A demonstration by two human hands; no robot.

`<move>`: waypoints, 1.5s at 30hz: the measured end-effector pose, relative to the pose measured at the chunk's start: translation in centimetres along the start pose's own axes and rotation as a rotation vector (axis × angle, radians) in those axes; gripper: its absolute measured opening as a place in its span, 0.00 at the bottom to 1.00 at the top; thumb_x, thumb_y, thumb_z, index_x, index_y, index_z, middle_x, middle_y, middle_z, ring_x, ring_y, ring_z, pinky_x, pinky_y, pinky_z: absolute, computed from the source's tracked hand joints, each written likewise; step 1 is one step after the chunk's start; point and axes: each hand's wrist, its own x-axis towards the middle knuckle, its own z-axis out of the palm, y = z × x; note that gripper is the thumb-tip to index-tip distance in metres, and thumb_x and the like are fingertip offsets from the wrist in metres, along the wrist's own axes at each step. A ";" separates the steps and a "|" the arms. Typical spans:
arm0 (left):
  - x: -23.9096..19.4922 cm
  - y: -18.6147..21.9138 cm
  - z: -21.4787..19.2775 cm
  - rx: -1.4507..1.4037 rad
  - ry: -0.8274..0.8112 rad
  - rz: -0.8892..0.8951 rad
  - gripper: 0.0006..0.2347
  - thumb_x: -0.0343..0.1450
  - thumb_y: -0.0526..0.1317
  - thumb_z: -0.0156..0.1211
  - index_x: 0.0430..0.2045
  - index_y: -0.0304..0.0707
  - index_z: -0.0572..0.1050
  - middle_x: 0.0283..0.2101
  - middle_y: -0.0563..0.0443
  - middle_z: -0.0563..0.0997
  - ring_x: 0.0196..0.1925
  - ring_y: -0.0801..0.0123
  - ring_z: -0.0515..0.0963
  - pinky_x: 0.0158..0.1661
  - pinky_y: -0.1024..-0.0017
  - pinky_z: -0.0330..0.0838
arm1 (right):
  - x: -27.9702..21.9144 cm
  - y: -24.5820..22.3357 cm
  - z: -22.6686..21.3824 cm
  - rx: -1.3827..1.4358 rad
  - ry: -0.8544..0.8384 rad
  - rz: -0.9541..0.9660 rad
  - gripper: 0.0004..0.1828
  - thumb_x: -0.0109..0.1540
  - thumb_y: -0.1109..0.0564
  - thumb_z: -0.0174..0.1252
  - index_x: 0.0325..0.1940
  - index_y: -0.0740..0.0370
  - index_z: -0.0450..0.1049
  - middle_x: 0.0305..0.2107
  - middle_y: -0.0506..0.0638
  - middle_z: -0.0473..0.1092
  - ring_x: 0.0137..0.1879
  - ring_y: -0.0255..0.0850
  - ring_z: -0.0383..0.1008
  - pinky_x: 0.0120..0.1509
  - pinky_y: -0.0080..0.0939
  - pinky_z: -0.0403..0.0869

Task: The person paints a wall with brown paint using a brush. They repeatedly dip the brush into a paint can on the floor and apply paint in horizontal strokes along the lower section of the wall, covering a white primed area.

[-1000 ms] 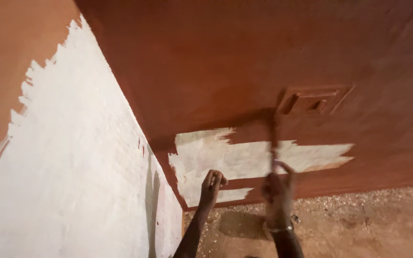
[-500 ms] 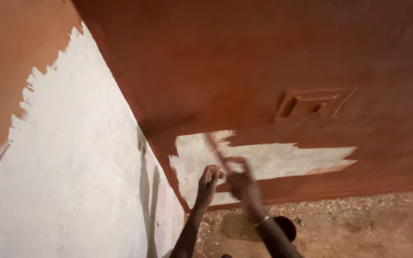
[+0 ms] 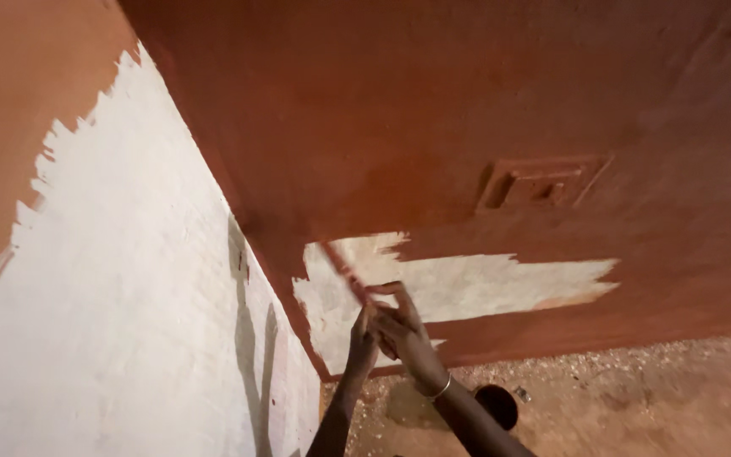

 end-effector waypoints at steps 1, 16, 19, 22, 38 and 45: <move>0.3 0.4 0.0 0.166 0.018 0.092 0.17 0.77 0.49 0.49 0.53 0.39 0.70 0.38 0.45 0.81 0.34 0.62 0.77 0.35 0.63 0.70 | 0.3 -0.1 -0.3 0.035 -0.051 0.028 0.12 0.67 0.59 0.51 0.55 0.52 0.69 0.17 0.44 0.66 0.16 0.31 0.56 0.15 0.27 0.55; 1.7 -1.9 1.2 0.418 0.102 0.211 0.12 0.79 0.45 0.47 0.44 0.34 0.72 0.34 0.49 0.80 0.37 0.71 0.77 0.40 0.71 0.73 | -3.0 1.1 -9.5 -0.040 0.285 -0.128 0.16 0.66 0.60 0.51 0.58 0.56 0.65 0.18 0.41 0.63 0.17 0.28 0.55 0.16 0.30 0.55; 1.7 -6.0 1.7 0.387 0.093 0.228 0.12 0.80 0.45 0.46 0.36 0.34 0.69 0.28 0.50 0.78 0.31 0.71 0.73 0.36 0.70 0.70 | -3.1 2.0 -9.3 -0.075 0.061 -0.030 0.14 0.66 0.60 0.53 0.57 0.59 0.65 0.16 0.44 0.64 0.16 0.30 0.56 0.15 0.31 0.55; 1.0 -9.1 1.6 0.391 0.115 0.196 0.15 0.82 0.46 0.45 0.27 0.37 0.66 0.23 0.51 0.76 0.28 0.72 0.72 0.35 0.70 0.71 | -2.2 1.0 -12.8 -0.150 0.333 0.198 0.18 0.63 0.65 0.55 0.58 0.56 0.66 0.18 0.46 0.66 0.17 0.32 0.58 0.17 0.32 0.58; -4.4 -16.6 14.2 0.404 0.464 0.025 0.12 0.77 0.46 0.48 0.43 0.39 0.75 0.32 0.50 0.82 0.34 0.71 0.81 0.39 0.69 0.80 | -0.5 1.6 -21.6 -0.046 -0.143 -0.099 0.20 0.68 0.60 0.48 0.64 0.48 0.58 0.20 0.41 0.63 0.20 0.29 0.58 0.18 0.28 0.60; -12.9 -17.7 13.2 0.391 0.676 0.100 0.17 0.76 0.45 0.51 0.57 0.34 0.69 0.46 0.43 0.80 0.50 0.63 0.79 0.53 0.66 0.73 | -1.2 -0.7 -28.4 -0.048 0.042 -0.111 0.12 0.70 0.60 0.50 0.58 0.55 0.64 0.20 0.45 0.65 0.20 0.30 0.56 0.19 0.29 0.56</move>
